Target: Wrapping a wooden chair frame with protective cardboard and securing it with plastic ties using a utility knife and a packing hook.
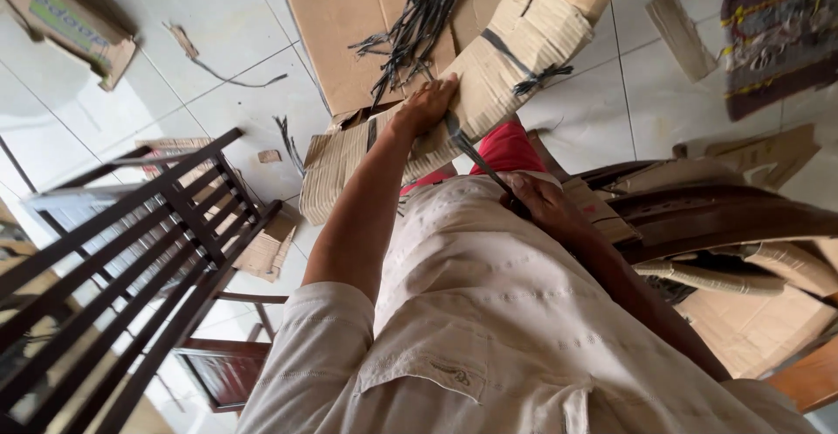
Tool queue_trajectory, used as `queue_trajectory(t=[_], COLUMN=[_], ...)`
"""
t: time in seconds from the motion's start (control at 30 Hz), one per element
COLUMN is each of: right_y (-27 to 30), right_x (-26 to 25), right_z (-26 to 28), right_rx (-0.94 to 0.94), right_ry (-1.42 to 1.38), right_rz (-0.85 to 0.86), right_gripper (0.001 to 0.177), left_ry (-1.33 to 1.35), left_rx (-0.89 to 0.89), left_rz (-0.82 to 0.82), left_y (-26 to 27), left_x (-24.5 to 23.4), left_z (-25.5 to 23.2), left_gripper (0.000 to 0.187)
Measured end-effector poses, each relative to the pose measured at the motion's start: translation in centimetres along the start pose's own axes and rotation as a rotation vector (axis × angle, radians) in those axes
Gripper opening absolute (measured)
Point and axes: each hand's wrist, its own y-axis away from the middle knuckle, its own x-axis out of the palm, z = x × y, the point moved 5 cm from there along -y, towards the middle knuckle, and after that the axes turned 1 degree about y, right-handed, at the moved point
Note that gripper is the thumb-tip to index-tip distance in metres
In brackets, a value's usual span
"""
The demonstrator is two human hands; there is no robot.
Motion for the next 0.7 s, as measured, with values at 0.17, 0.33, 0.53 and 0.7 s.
queue_trajectory(t=[0.17,0.33,0.53,0.7], right_y=[-1.5,-2.3,-4.4,-6.8], right_x=[-2.3,-5.2,-5.4,-1.4], right_z=[-1.3,1.3,-5.2,-10.1], right_rx=[0.083,0.199,0.23,0.09], right_ry=[-0.115,-0.242,-0.335,-0.247], right_rz=[0.03,0.114,0.101,-0.138], right_gripper=[0.05,0.056,0.058,0.026], left_ry=[-0.038,-0.106,0.016,0.036], left_rx=[-0.098,-0.232,-0.306,-0.376], left_rz=[0.063,0.056,-0.012,-0.055], left_y=[-5.3,-1.2,-0.7,-3.2], left_x=[0.5,-1.8,-1.9,-1.6], left_z=[1.5,-3.6,-5.4,-4.0], left_gripper=[0.102,0.098,0.108,0.109])
